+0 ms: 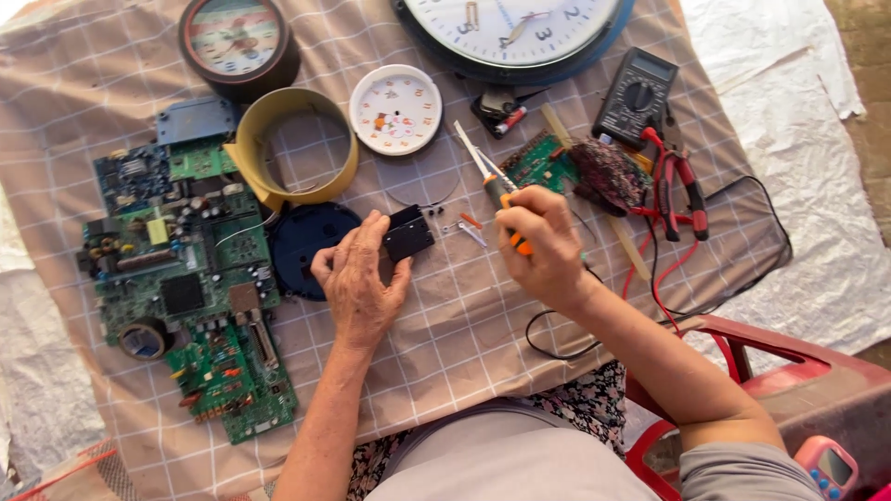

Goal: Soldering electronic components on a circuit board and testing them using a digital multimeter.

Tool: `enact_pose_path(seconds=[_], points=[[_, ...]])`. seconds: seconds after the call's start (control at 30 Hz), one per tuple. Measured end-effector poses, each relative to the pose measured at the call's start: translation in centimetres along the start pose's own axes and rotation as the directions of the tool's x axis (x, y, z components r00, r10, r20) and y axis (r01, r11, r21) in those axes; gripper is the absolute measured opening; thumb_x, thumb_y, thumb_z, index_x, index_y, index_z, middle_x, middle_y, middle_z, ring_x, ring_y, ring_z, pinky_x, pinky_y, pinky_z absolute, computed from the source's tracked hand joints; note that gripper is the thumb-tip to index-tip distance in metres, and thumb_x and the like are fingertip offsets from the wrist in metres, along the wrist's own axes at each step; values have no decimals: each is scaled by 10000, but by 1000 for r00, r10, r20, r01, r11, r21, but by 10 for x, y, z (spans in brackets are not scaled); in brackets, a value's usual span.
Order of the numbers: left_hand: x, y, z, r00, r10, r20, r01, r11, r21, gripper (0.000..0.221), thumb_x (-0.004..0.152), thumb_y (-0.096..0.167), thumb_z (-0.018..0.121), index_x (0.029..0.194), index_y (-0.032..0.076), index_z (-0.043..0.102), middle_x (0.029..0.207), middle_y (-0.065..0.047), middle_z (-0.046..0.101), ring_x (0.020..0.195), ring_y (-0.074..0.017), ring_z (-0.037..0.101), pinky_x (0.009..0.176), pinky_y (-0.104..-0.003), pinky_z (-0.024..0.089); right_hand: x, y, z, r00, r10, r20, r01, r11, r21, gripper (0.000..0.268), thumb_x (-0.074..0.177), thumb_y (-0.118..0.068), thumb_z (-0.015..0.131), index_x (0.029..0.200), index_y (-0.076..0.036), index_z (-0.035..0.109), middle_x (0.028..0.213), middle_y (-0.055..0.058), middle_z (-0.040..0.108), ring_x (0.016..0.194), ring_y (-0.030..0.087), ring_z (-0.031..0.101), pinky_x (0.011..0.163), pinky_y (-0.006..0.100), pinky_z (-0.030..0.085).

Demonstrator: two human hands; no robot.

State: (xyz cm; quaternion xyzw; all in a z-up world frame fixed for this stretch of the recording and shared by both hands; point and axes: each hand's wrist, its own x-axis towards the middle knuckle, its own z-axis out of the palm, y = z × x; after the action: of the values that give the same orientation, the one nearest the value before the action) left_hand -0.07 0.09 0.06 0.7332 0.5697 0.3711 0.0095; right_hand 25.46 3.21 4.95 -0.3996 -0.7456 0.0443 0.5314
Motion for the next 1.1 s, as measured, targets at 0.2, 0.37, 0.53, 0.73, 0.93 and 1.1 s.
enact_pose_path(seconds=[0.2,0.37,0.53,0.73,0.93,1.1], points=[[1,3,-1,1000,1,7,-1,1000,16,626,781,224,821,1371,130,632,1374,-66,677,1194,-242,631,994,-428,343,-43,9,5,973,65,221,-22,981,-194,290,883,-49,737,1172,-67,728,1243,195,642,1111,385,696,905,442,622],[1,2,-2,1000,10,22,-11,1000,24,639,776,219,822,1378,136,626,1392,-57,668,1203,-227,624,998,-426,335,-38,-13,-6,973,115,198,-90,987,-133,275,882,-123,789,1153,-94,750,1229,163,675,1146,372,681,978,453,573],[2,4,-3,999,23,33,-23,1000,10,617,805,226,814,1381,118,620,1393,-71,667,1202,-235,621,1002,-423,328,-14,-1,-54,972,233,17,-227,958,-175,158,890,-66,796,1039,-117,793,1054,88,740,1018,277,727,936,391,569],[2,8,-5,1000,-12,29,11,999,31,607,793,192,840,1361,126,636,1378,-56,681,1200,-228,621,1010,-421,327,-35,66,-131,899,403,-171,-437,805,-400,46,1012,-21,774,1058,-27,767,947,174,701,845,331,689,740,390,552],[2,8,-5,999,-5,38,3,998,57,601,794,201,837,1357,132,636,1384,-52,681,1197,-227,620,1013,-418,320,-68,96,-153,811,554,-186,-564,657,-501,68,1019,-85,786,1052,-31,764,923,172,694,862,367,701,771,425,568],[1,7,-4,999,-9,40,6,998,56,601,797,205,843,1356,132,635,1380,-58,680,1201,-237,616,1020,-423,319,-82,110,-144,809,560,-181,-552,615,-563,150,954,-131,828,1070,-59,764,945,125,680,842,313,691,787,422,567]])
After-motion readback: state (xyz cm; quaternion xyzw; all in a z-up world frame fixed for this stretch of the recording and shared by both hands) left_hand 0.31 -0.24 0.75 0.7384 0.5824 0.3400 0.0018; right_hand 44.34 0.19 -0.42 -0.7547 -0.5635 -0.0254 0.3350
